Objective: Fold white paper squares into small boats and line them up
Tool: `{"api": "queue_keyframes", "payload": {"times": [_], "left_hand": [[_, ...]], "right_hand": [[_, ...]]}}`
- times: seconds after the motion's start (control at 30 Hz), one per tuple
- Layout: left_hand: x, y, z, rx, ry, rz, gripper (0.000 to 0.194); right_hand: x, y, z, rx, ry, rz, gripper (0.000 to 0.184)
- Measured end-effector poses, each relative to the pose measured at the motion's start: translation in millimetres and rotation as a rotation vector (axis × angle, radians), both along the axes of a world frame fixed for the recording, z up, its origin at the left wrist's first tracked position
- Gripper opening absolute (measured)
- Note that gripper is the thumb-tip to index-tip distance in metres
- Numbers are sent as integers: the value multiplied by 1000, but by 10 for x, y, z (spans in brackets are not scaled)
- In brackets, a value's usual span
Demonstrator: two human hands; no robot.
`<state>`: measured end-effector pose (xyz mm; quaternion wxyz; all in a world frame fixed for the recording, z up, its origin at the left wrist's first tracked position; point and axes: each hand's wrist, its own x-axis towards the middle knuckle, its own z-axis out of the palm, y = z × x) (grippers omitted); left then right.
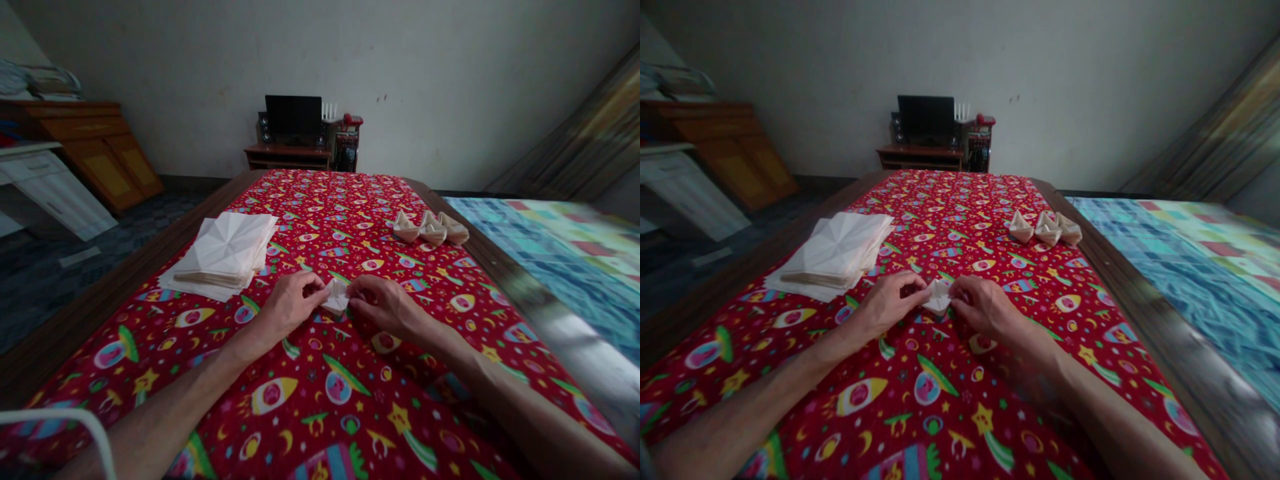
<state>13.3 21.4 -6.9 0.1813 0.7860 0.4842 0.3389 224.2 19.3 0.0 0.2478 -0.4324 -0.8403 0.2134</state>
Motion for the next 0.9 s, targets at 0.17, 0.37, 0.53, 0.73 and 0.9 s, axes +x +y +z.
{"api": "queue_keyframes", "payload": {"times": [0.17, 0.37, 0.53, 0.73, 0.9], "left_hand": [[21, -70, 45, 173, 41, 8, 8], [31, -155, 69, 257, 224, 7, 5], [36, -152, 41, 285, 194, -75, 6], [35, -161, 28, 282, 23, -116, 13], [51, -173, 41, 270, -28, -120, 10]], "right_hand": [[-22, -86, 94, 243, 81, -52, 21], [-62, -95, 23, 324, -7, -34, 18], [-60, -86, -45, 270, 21, -10, 22], [-41, -113, -48, 195, 78, 31, 18], [-30, -93, -86, 155, 112, 9, 16]]}}
